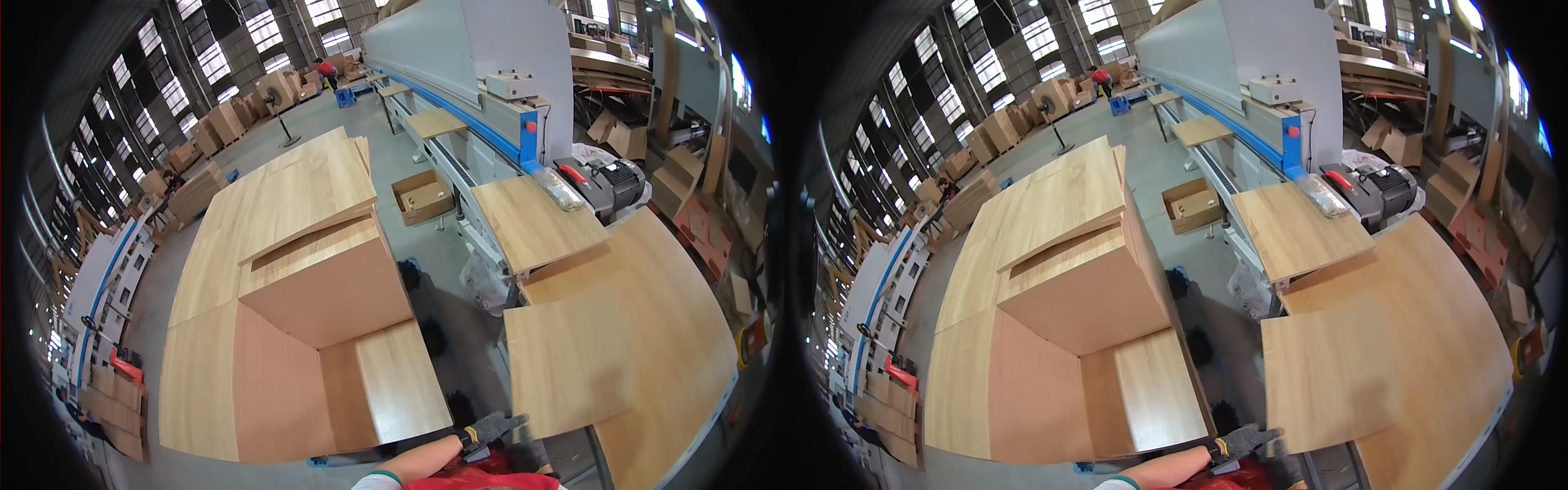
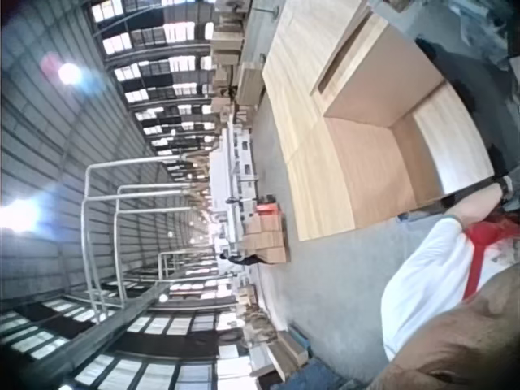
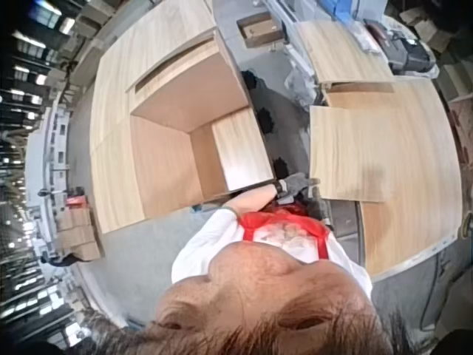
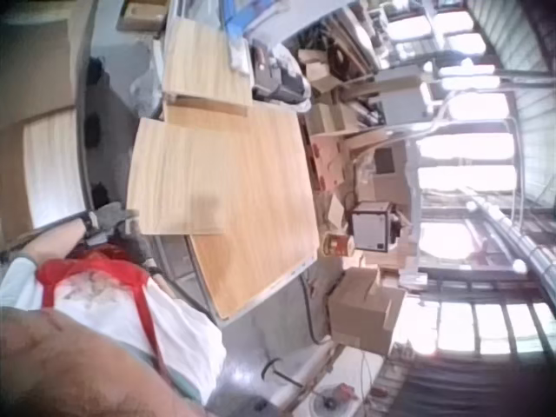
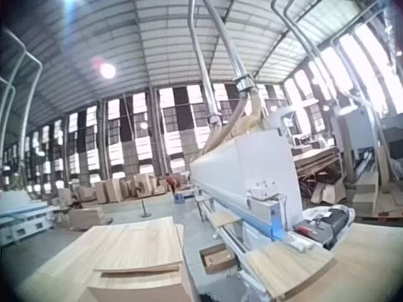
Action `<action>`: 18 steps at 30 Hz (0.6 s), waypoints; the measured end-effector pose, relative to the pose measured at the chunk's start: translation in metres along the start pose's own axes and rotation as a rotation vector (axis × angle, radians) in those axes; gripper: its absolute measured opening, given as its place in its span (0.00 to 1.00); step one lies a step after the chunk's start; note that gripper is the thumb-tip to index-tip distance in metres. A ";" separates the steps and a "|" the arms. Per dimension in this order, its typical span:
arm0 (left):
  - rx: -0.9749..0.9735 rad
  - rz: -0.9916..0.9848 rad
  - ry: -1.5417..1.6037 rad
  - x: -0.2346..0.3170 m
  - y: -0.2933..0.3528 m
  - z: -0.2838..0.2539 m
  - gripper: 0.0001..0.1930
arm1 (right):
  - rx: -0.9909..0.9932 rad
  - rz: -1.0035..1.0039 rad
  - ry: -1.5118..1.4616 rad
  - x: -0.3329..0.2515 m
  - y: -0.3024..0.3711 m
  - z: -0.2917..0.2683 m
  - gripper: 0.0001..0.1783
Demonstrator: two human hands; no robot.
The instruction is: The person repeatedly picks up rectangular wooden panels from a stack on a pallet and places them onto a metal workbench. The person handles the panels one at a time, moving them from the source stack to the destination table throughout the clip.
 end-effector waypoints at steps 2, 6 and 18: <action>0.092 -0.146 0.013 -0.027 0.005 0.010 0.35 | 0.016 -0.607 0.883 -0.036 0.017 0.010 0.24; 0.221 -0.181 0.120 -0.009 0.067 -0.022 0.33 | -0.327 -1.072 1.345 -0.039 0.073 0.040 0.26; 0.807 -0.199 -0.105 -0.174 0.312 -0.074 0.19 | -0.262 -0.573 1.082 -0.114 -0.049 -0.013 0.23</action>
Point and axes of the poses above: each hand's wrist, its own y-axis away from the middle knuckle, its own z-axis out of the palm, x = y × z, the point moved 7 cm from there along -y, towards the middle knuckle, and after that the axes turned 9 degrees about -y, right-handed, at the moved point
